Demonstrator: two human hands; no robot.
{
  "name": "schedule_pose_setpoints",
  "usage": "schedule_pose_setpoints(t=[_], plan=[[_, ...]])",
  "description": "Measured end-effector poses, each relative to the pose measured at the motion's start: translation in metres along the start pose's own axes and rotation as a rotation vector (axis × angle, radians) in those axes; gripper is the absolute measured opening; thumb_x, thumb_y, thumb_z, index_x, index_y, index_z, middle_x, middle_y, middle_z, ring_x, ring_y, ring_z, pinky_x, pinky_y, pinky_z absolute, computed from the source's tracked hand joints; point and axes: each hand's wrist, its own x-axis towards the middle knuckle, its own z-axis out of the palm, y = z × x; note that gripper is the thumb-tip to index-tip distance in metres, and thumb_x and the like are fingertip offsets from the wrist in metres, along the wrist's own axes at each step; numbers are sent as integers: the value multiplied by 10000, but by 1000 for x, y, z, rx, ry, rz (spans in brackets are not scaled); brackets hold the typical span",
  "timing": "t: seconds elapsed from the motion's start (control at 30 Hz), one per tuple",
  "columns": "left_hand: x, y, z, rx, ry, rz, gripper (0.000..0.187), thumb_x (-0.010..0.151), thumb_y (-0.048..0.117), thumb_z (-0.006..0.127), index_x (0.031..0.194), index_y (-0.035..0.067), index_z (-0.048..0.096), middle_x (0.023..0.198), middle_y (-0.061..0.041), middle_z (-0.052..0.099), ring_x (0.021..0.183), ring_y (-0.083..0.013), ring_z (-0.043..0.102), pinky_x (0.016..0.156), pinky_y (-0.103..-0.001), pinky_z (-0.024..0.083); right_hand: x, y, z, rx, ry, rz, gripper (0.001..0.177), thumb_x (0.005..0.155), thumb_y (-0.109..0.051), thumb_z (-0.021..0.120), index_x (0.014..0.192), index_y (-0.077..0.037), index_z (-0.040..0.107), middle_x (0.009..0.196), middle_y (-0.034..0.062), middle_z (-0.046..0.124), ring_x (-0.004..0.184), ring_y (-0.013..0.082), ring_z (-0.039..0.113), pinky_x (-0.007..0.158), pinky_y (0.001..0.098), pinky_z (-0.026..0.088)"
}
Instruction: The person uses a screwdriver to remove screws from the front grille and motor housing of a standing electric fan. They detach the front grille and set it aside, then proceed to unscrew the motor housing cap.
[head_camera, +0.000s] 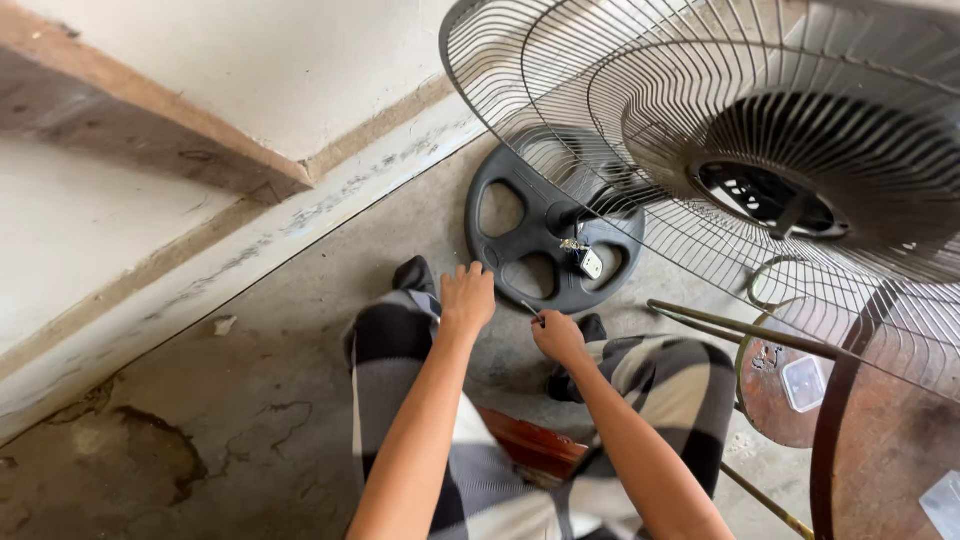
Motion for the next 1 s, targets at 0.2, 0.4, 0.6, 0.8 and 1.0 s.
schedule_pose_setpoints(t=[0.2, 0.4, 0.6, 0.8, 1.0], plan=[[17, 47, 18, 74, -226, -125, 276, 991, 199, 548, 1194, 141, 727, 1341, -104, 604, 1263, -342, 537, 950, -577, 444, 24, 34, 38, 88, 43, 47, 284, 867, -266, 635, 1036, -76, 763, 979, 199, 746, 958, 395, 699, 877, 474, 542], [38, 56, 53, -61, -196, -151, 281, 918, 190, 618, 1164, 132, 743, 1269, -116, 660, 1197, -358, 603, 904, -503, 511, 10, 69, 48, 362, 115, 150, 286, 881, -266, 680, 1062, -58, 753, 862, 183, 755, 814, 308, 748, 760, 395, 558], [13, 59, 158, -608, 266, -440, 247, 901, 134, 565, 1086, 91, 724, 1190, -124, 680, 1139, -365, 620, 952, -498, 485, -19, 91, 45, 451, 35, 196, 288, 906, -253, 661, 1045, -15, 745, 802, 131, 742, 760, 254, 717, 709, 380, 545], [-10, 62, 237, -799, 223, -624, 367, 875, 107, 560, 1222, 127, 676, 1266, -93, 623, 1162, -331, 611, 974, -475, 480, -12, 92, 54, 368, 17, 145, 287, 880, -244, 666, 1045, -26, 753, 806, 123, 747, 766, 246, 728, 720, 375, 549], [-17, 64, 248, -742, 157, -637, 399, 902, 143, 586, 1297, 139, 643, 1272, -65, 619, 1162, -314, 603, 985, -484, 465, 7, 76, 73, 227, -89, 139, 282, 870, -211, 635, 1071, -49, 750, 800, 157, 743, 766, 280, 730, 738, 395, 542]])
